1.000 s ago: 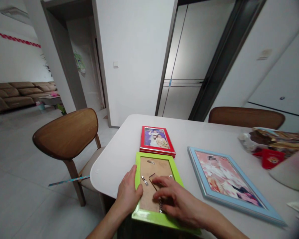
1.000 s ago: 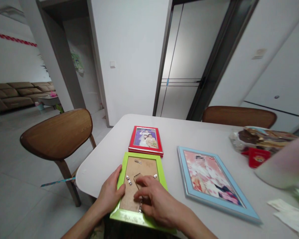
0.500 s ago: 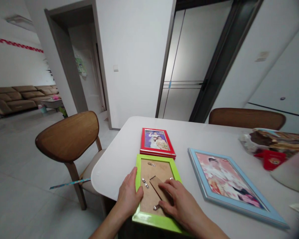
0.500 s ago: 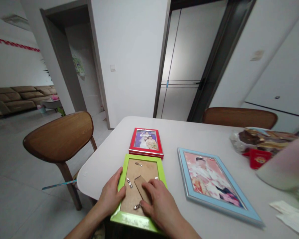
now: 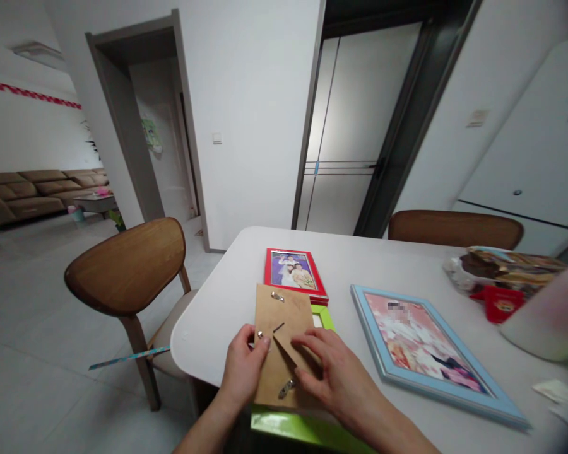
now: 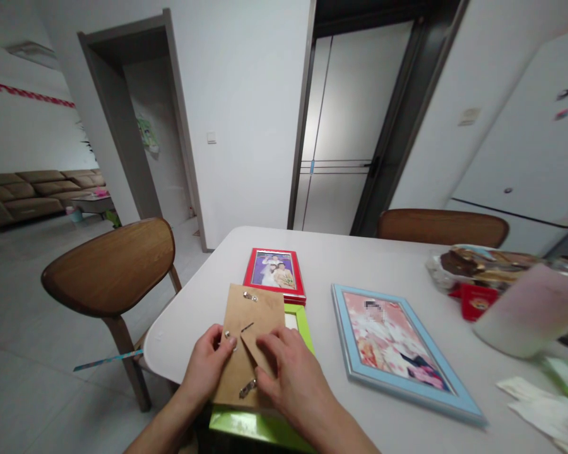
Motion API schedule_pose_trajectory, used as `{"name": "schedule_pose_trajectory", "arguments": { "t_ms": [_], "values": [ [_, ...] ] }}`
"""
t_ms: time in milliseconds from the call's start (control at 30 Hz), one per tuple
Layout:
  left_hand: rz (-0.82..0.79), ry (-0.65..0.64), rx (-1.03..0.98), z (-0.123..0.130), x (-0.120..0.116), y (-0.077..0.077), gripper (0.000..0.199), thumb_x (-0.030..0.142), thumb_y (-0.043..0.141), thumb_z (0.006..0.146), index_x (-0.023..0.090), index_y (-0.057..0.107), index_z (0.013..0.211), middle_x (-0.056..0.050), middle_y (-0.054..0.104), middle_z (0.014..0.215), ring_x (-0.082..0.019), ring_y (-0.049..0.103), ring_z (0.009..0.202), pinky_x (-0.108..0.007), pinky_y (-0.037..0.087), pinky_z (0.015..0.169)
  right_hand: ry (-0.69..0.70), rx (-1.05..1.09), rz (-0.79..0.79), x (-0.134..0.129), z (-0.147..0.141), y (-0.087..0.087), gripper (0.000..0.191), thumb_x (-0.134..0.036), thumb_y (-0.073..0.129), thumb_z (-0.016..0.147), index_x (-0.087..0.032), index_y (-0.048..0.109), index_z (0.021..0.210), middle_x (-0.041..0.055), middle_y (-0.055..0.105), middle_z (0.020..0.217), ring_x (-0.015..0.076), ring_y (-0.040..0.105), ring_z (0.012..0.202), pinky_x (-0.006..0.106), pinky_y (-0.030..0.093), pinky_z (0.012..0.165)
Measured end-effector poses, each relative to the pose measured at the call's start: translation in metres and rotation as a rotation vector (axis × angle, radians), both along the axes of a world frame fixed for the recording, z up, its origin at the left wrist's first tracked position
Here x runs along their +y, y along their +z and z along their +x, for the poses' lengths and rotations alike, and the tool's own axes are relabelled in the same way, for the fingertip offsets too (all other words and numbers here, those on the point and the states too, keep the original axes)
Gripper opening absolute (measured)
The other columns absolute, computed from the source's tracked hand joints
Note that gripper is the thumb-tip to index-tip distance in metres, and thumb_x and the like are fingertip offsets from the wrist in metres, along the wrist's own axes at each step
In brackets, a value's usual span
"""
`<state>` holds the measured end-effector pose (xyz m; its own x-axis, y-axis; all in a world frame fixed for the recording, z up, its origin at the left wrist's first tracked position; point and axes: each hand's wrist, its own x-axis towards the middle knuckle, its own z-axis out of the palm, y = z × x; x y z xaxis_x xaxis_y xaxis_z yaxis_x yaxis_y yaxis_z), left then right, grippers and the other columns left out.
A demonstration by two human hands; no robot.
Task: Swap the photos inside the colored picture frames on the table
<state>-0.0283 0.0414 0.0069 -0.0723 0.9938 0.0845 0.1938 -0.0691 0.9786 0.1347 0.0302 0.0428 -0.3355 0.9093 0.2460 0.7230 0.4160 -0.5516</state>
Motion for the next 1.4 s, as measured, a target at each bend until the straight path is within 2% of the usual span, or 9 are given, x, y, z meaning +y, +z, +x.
{"name": "schedule_pose_trajectory", "arguments": {
  "t_ms": [100, 400, 733, 833, 933, 1067, 1133, 1233, 1400],
  "values": [
    [-0.080, -0.019, -0.075, -0.018, 0.004, 0.003, 0.022, 0.039, 0.044, 0.071, 0.018, 0.045, 0.076, 0.000, 0.061, 0.063, -0.017, 0.060, 0.058, -0.027, 0.046, 0.053, -0.038, 0.034, 0.011, 0.002, 0.009, -0.005, 0.033, -0.029, 0.045, 0.073, -0.020, 0.052, 0.103, 0.0081, 0.054, 0.101, 0.0199, 0.050, 0.090, 0.034, 0.041, 0.079],
    [-0.208, 0.079, 0.041, -0.111, 0.008, -0.005, 0.030, 0.045, 0.050, 0.064, 0.017, 0.048, 0.073, 0.004, 0.057, 0.056, -0.014, 0.055, 0.048, -0.022, 0.040, 0.046, -0.299, -0.233, -0.109, 0.020, 0.054, -0.048, 0.050, -0.028, 0.042, 0.072, -0.006, 0.042, 0.116, 0.0144, 0.058, 0.094, 0.0230, 0.056, 0.082, 0.034, 0.040, 0.074],
    [-0.096, 0.310, 0.607, -0.130, 0.011, -0.010, 0.033, 0.032, 0.053, 0.066, 0.017, 0.052, 0.095, 0.001, 0.055, 0.058, -0.022, 0.055, 0.063, -0.029, 0.036, 0.059, -0.337, -0.259, -0.126, 0.023, 0.051, -0.042, 0.052, -0.018, 0.039, 0.068, -0.003, 0.038, 0.118, 0.0169, 0.060, 0.095, 0.0242, 0.057, 0.083, 0.032, 0.039, 0.072],
    [-0.035, 0.339, 0.707, -0.121, 0.008, -0.002, 0.035, 0.029, 0.052, 0.068, 0.016, 0.051, 0.100, -0.005, 0.058, 0.078, -0.026, 0.054, 0.081, -0.035, 0.037, 0.071, -0.384, -0.171, -0.118, 0.023, 0.053, -0.040, 0.056, -0.017, 0.039, 0.066, -0.004, 0.035, 0.121, 0.0149, 0.061, 0.089, 0.0233, 0.058, 0.077, 0.033, 0.040, 0.071],
    [0.052, 0.269, 0.729, -0.091, 0.001, 0.005, 0.034, 0.024, 0.048, 0.072, 0.016, 0.048, 0.105, -0.008, 0.055, 0.099, -0.023, 0.051, 0.094, -0.035, 0.037, 0.081, -0.409, 0.141, -0.276, 0.019, 0.054, -0.034, 0.062, -0.019, 0.037, 0.067, -0.008, 0.026, 0.127, 0.0097, 0.063, 0.079, 0.0192, 0.059, 0.064, 0.031, 0.043, 0.063],
    [0.224, -0.014, 0.639, -0.018, -0.021, 0.012, 0.041, 0.025, 0.055, 0.070, 0.018, 0.045, 0.110, -0.007, 0.051, 0.113, -0.020, 0.046, 0.105, -0.032, 0.036, 0.090, -0.304, 0.739, -0.611, 0.009, 0.050, -0.020, 0.068, -0.027, 0.035, 0.070, -0.017, 0.008, 0.132, 0.0045, 0.064, 0.079, 0.0157, 0.059, 0.054, 0.028, 0.046, 0.053],
    [0.342, -0.253, 0.588, 0.018, -0.033, 0.014, 0.068, 0.036, 0.066, 0.061, 0.016, 0.036, 0.119, -0.012, 0.040, 0.125, -0.026, 0.037, 0.114, -0.039, 0.031, 0.095, -0.277, 0.903, -0.668, 0.004, 0.047, -0.012, 0.072, -0.028, 0.040, 0.069, -0.021, 0.006, 0.132, 0.0031, 0.064, 0.080, 0.0156, 0.059, 0.054, 0.029, 0.046, 0.053],
    [0.473, -0.427, 0.586, 0.053, -0.044, 0.017, 0.085, 0.046, 0.072, 0.050, 0.014, 0.035, 0.120, -0.017, 0.036, 0.128, -0.033, 0.035, 0.114, -0.048, 0.031, 0.094, -0.286, 0.970, -0.658, 0.001, 0.043, -0.002, 0.077, -0.029, 0.051, 0.066, -0.024, 0.011, 0.131, -0.0010, 0.063, 0.070, 0.0146, 0.058, 0.052, 0.027, 0.045, 0.052],
    [0.504, -0.412, 0.565, 0.054, -0.041, 0.026, 0.060, 0.027, 0.064, 0.063, 0.017, 0.038, 0.117, -0.011, 0.049, 0.114, -0.026, 0.047, 0.099, -0.041, 0.041, 0.086, -0.301, 0.899, -0.603, 0.002, 0.043, 0.005, 0.081, -0.040, 0.058, 0.063, -0.020, 0.018, 0.131, -0.0054, 0.055, 0.053, 0.0128, 0.053, 0.046, 0.025, 0.041, 0.048]
  ]
}}
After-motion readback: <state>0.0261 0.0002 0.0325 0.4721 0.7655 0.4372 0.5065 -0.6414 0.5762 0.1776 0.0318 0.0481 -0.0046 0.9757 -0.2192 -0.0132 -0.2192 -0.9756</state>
